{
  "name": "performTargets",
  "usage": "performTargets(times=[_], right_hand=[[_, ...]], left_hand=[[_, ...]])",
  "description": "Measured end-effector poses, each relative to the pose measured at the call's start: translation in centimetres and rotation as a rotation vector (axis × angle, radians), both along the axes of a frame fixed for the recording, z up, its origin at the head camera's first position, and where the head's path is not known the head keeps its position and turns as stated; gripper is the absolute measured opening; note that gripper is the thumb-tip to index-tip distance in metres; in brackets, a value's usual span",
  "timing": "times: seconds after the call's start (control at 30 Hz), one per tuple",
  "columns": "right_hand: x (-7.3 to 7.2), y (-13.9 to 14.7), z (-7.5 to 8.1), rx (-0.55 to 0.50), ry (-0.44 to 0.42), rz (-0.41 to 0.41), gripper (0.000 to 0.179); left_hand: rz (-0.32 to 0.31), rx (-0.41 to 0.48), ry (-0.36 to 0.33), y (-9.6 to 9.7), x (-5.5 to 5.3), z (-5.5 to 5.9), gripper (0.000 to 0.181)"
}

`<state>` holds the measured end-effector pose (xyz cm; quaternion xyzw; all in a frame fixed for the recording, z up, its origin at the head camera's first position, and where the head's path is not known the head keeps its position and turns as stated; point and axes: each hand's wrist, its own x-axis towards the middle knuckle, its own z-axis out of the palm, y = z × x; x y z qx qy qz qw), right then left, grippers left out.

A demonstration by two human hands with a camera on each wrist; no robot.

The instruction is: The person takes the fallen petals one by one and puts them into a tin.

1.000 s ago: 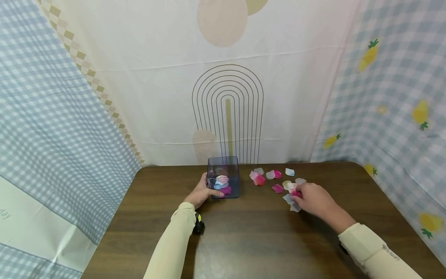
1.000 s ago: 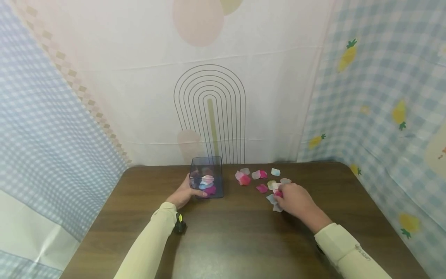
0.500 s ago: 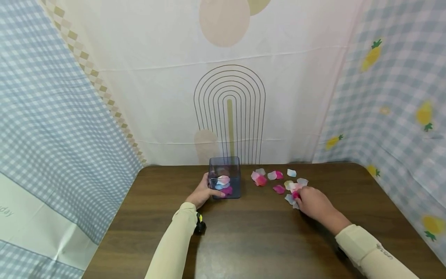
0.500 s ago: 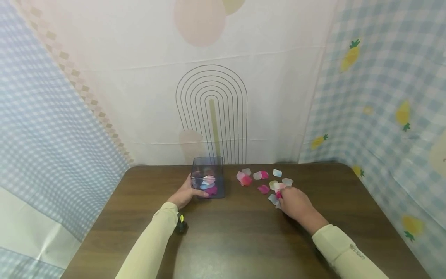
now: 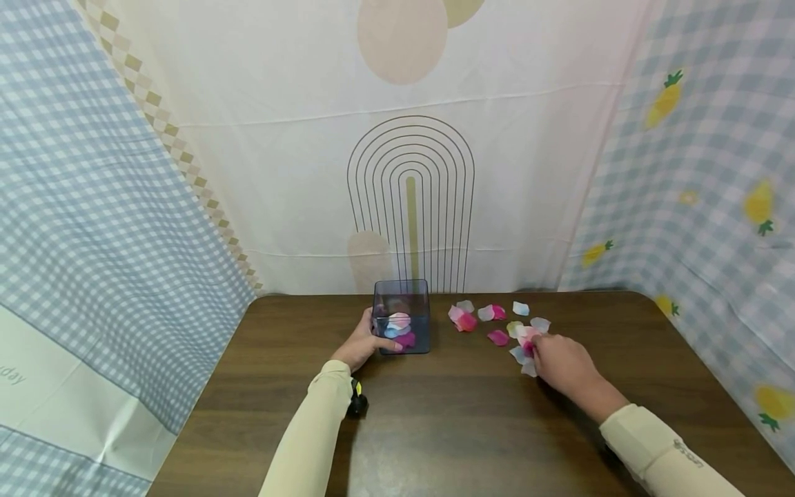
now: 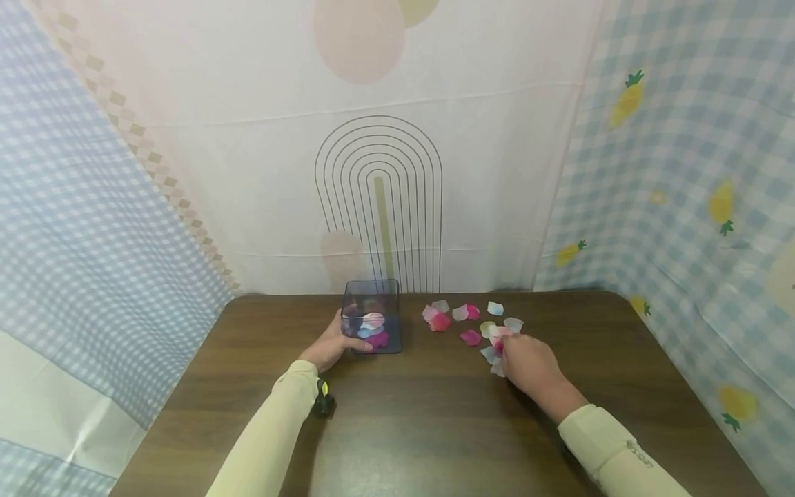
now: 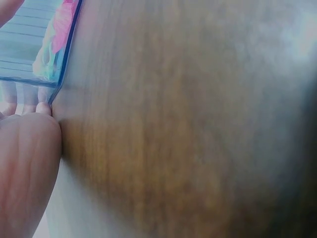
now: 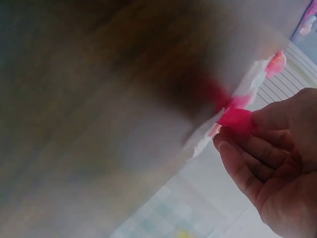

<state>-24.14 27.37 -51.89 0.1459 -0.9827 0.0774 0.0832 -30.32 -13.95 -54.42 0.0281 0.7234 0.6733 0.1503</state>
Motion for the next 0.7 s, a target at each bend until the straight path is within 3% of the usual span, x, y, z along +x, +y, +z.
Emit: performTargets(times=[0.17, 0.37, 0.57, 0.7], right_hand=[[-0.2, 0.2, 0.9, 0.004, 0.048, -0.017, 0.021], [-1.1, -0.4, 2.3, -0.033, 0.099, 0.020, 0.014], [-2.5, -3.9, 4.2, -0.110, 0.154, 0.065, 0.009], [-3.4, -7.6, 5.9, -0.173, 0.193, 0.140, 0.010]], left_hand=[[0.002, 0.007, -0.004, 0.0, 0.0, 0.0, 0.109], [-0.003, -0.007, 0.001, -0.1, 0.1, -0.2, 0.109], [-0.006, -0.009, 0.003, -0.1, 0.1, -0.3, 0.108], [-0.006, -0.008, 0.004, -0.2, 0.0, -0.2, 0.107]])
